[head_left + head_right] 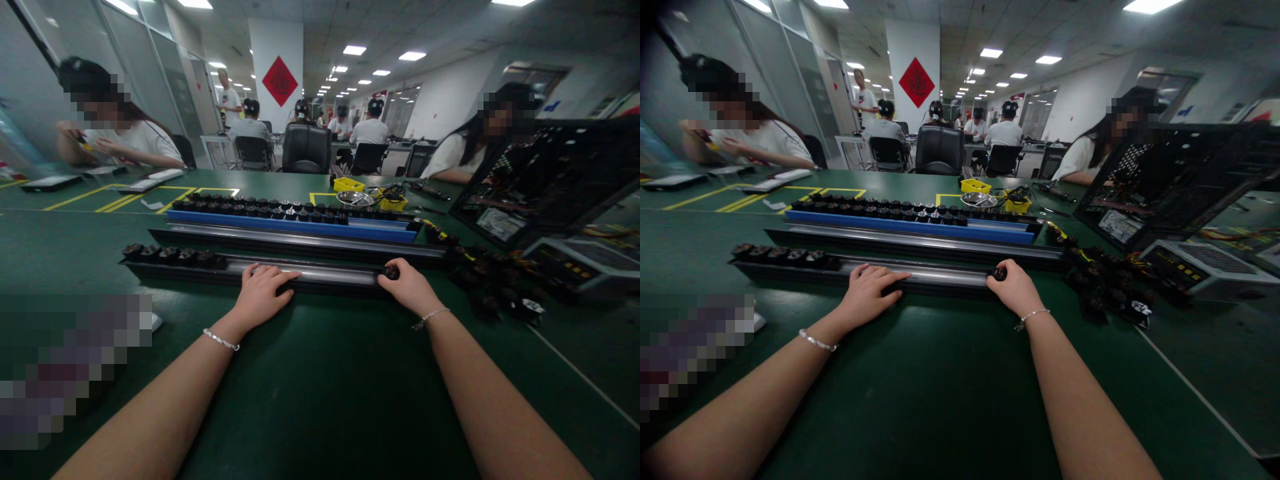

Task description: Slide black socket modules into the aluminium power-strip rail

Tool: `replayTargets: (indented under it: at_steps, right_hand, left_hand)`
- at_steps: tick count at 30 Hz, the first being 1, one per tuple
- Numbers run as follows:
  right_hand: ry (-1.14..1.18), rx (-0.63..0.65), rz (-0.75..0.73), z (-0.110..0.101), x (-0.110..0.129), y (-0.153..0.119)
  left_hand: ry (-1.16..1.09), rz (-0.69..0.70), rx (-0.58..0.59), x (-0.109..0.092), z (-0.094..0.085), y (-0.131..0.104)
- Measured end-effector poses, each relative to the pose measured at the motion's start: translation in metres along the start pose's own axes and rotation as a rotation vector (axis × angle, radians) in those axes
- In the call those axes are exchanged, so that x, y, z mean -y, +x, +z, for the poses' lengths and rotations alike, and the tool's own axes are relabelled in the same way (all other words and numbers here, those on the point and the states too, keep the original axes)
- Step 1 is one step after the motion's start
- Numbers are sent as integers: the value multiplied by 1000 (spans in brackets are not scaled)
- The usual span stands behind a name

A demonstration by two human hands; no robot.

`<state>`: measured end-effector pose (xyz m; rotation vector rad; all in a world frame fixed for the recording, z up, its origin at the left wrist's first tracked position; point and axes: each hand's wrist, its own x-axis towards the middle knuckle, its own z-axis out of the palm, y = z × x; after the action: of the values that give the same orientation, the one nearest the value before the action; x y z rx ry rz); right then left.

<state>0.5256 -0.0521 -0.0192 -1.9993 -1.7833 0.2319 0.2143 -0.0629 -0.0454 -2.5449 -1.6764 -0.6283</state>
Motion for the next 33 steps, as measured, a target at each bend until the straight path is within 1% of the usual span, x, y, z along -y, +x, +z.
replayTargets:
  at_steps: [6, 14, 20, 26, 33]
  right_hand:
    - [-9, 17, -3, -3, 2, -1]
    - [-13, 9, 37, -5, 4, -1]
    - [-15, -14, 12, -3, 0, 0]
    - [-9, -7, 41, -3, -5, 3]
    - [-20, -5, 59, -5, -11, 6]
  left_hand:
    - [0, 9, -11, 1, 1, 0]
    - [-9, 6, -1, 0, 0, -1]
    - [-9, -1, 6, 0, 0, 0]
    - [-5, 8, -7, 1, 0, -1]
    - [8, -8, 10, -1, -1, 1]
